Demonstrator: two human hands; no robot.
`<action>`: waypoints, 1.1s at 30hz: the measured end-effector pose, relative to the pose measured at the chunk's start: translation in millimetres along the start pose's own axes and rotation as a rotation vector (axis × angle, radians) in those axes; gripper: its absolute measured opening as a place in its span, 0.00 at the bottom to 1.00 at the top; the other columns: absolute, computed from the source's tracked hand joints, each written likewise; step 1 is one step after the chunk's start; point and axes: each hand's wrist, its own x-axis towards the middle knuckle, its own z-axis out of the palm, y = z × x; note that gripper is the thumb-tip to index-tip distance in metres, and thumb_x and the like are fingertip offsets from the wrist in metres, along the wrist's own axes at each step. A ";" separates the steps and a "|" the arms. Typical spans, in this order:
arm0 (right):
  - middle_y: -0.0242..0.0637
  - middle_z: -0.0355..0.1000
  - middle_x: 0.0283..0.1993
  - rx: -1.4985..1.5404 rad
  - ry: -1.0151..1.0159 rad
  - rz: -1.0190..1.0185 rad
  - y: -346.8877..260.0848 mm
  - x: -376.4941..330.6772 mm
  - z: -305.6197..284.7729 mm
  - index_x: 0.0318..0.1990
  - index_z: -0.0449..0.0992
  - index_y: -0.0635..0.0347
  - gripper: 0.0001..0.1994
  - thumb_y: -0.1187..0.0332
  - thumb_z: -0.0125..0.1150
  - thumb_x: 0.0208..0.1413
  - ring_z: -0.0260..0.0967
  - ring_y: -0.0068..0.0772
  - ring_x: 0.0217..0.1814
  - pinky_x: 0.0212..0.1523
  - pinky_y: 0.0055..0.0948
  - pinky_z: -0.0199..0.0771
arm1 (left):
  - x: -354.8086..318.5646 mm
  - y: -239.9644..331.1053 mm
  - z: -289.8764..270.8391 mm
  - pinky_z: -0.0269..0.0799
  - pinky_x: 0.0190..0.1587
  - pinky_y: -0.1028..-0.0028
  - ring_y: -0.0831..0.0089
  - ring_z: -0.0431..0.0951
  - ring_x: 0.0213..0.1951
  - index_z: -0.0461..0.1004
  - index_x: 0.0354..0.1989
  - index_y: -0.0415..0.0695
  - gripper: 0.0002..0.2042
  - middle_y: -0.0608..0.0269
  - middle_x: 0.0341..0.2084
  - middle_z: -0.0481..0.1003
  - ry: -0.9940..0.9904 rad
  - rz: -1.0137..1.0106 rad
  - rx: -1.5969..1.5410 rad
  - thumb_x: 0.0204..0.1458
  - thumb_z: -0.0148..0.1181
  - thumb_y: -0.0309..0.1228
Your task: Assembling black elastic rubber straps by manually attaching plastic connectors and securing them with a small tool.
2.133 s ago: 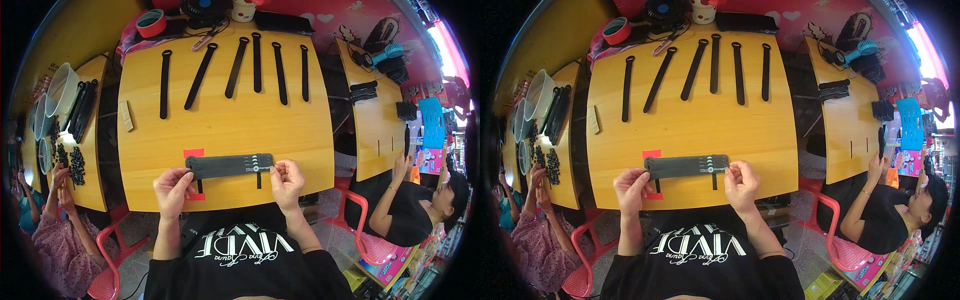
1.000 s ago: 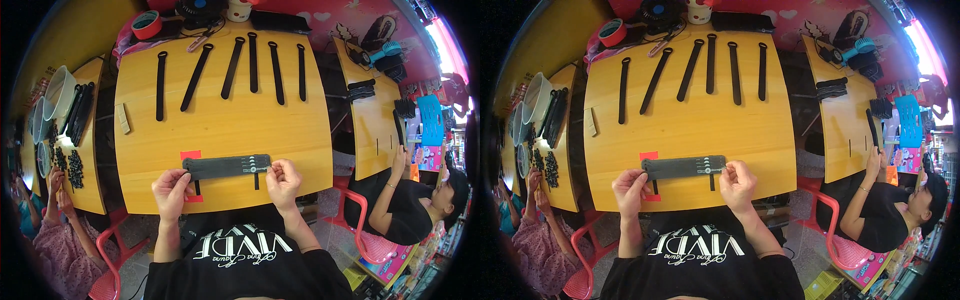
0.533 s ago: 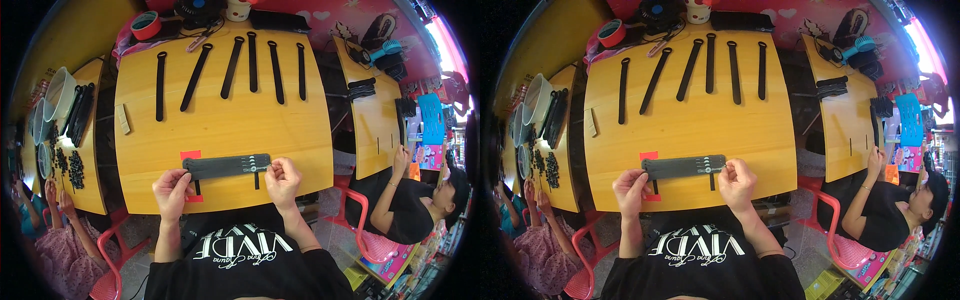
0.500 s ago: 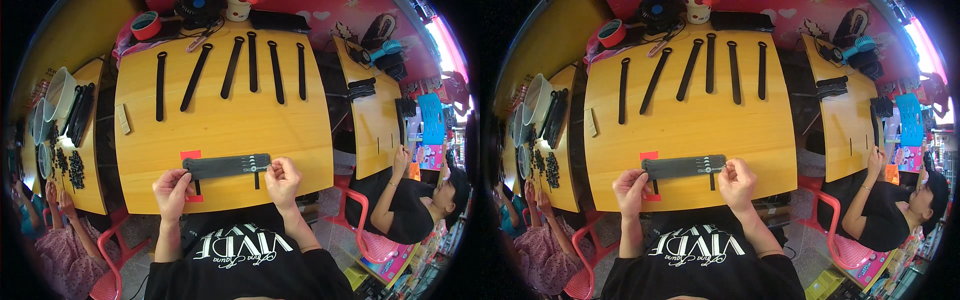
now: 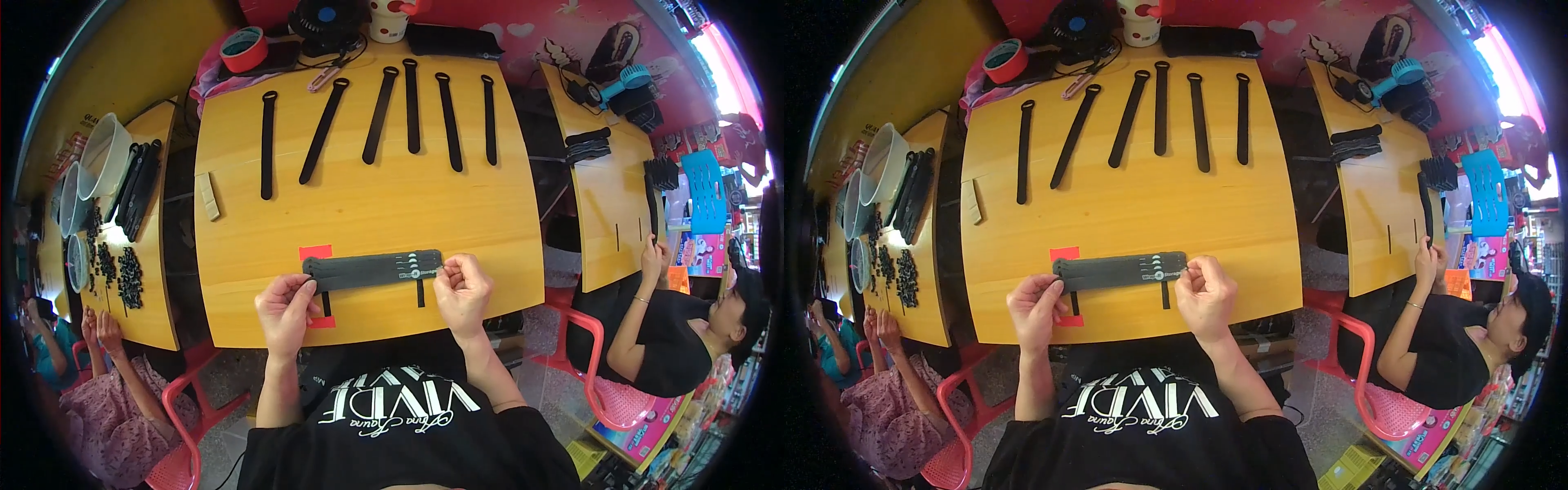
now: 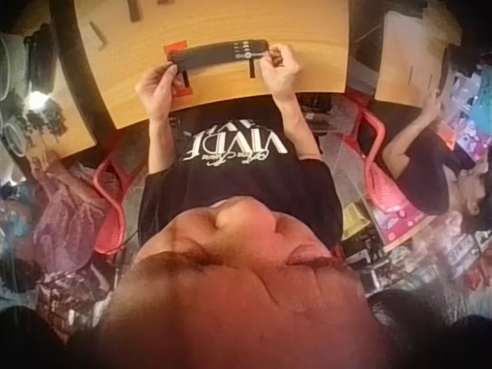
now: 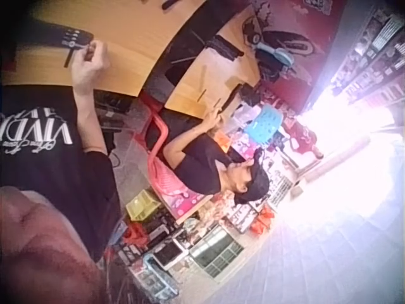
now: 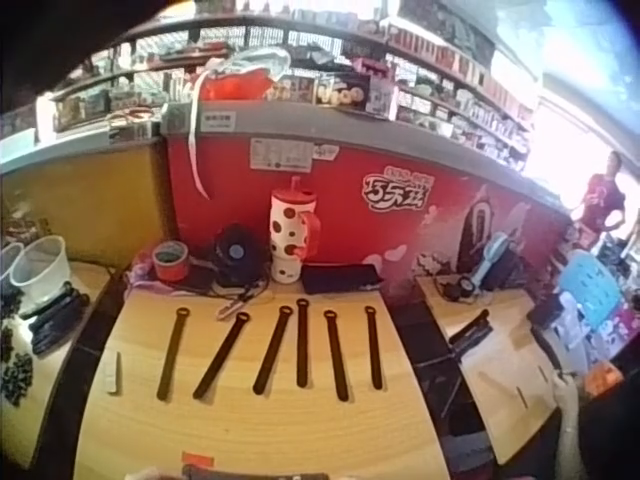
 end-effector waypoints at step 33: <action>0.28 0.65 0.21 0.035 -0.022 0.035 3.9 -0.2 -1.5 0.29 0.70 0.63 0.07 0.85 0.59 0.45 0.61 0.15 0.21 0.22 0.19 0.64 | 0.9 -9.6 12.9 0.64 0.16 0.83 0.84 0.70 0.16 0.77 0.30 0.36 0.01 0.67 0.18 0.74 0.101 0.124 0.050 0.52 0.62 0.20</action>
